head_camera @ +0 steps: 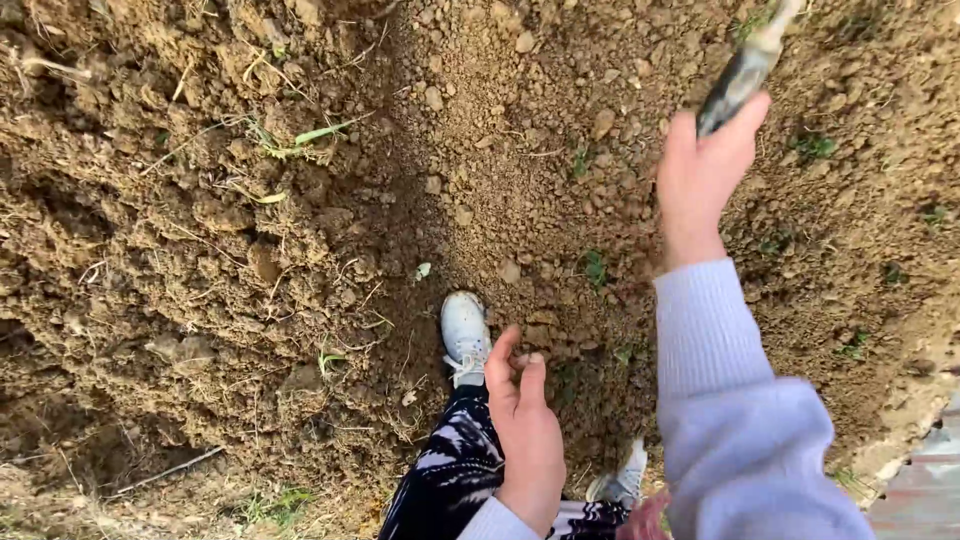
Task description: The person digs into the soil using a hoe and plants seedlings from a container into the ground by hand.
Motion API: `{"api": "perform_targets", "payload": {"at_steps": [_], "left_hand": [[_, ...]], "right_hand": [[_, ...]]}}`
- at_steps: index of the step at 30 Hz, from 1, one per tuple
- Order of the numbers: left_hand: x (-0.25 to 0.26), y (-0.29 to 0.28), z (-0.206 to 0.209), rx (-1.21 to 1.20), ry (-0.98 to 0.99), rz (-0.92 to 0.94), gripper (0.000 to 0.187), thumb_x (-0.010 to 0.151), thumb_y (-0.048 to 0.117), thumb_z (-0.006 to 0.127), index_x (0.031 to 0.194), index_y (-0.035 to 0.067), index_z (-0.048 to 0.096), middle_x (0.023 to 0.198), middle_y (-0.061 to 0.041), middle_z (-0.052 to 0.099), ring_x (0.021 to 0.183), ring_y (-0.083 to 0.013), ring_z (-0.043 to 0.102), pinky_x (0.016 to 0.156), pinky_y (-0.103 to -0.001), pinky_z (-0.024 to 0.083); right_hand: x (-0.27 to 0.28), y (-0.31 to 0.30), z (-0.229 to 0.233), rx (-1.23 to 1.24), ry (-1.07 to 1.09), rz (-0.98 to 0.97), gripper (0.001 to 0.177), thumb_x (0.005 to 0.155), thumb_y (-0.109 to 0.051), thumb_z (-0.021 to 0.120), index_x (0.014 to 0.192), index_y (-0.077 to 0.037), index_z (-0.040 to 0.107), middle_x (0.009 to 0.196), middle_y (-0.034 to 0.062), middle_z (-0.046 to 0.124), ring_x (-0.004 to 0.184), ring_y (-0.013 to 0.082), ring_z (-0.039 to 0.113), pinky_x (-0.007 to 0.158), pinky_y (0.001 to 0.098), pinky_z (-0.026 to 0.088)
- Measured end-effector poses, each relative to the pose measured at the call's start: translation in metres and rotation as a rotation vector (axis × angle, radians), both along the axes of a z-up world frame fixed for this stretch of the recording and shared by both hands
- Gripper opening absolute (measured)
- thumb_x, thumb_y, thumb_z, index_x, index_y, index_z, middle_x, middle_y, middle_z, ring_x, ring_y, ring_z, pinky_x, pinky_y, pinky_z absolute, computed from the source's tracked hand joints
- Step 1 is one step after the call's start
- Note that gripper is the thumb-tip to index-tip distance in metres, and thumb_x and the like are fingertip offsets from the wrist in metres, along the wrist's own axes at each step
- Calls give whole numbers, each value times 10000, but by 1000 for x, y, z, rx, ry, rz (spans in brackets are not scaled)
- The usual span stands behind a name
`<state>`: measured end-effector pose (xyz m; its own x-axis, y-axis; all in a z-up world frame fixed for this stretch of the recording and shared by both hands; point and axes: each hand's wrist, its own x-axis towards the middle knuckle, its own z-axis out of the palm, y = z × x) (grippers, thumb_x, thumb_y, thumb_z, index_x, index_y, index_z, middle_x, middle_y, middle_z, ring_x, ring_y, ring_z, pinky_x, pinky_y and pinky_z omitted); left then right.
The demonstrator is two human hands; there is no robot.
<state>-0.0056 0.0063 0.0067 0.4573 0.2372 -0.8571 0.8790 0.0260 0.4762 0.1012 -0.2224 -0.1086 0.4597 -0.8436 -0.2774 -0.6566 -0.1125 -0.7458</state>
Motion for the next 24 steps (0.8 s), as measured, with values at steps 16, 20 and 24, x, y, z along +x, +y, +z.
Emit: {"api": "perform_targets", "payload": {"at_steps": [16,20,24], "left_hand": [[14,-10,-2,-25,10,57,405,950,103,589,1352,127,631,1256,-21,618,1049,-137,542,1014,-280,425],[19,-7,3,-51,23,82,393,964,79,591,1350,120,654,1077,-45,571,970,-149,540,981,-283,448],[25,0,0,-6,9,95,420,937,76,606,1353,111,656,1114,-42,577,1007,-138,534,1003,-270,426]], "right_hand": [[8,28,61,781,484,195,194,964,-74,613,1155,-66,582,991,39,595,806,107,542,793,244,568],[13,1,40,529,265,1,227,977,-106,660,1162,-137,531,888,-2,626,625,76,597,560,229,566],[14,0,-13,-4,211,66,647,998,5,656,1456,-22,200,1126,159,665,865,215,727,707,327,677]]}}
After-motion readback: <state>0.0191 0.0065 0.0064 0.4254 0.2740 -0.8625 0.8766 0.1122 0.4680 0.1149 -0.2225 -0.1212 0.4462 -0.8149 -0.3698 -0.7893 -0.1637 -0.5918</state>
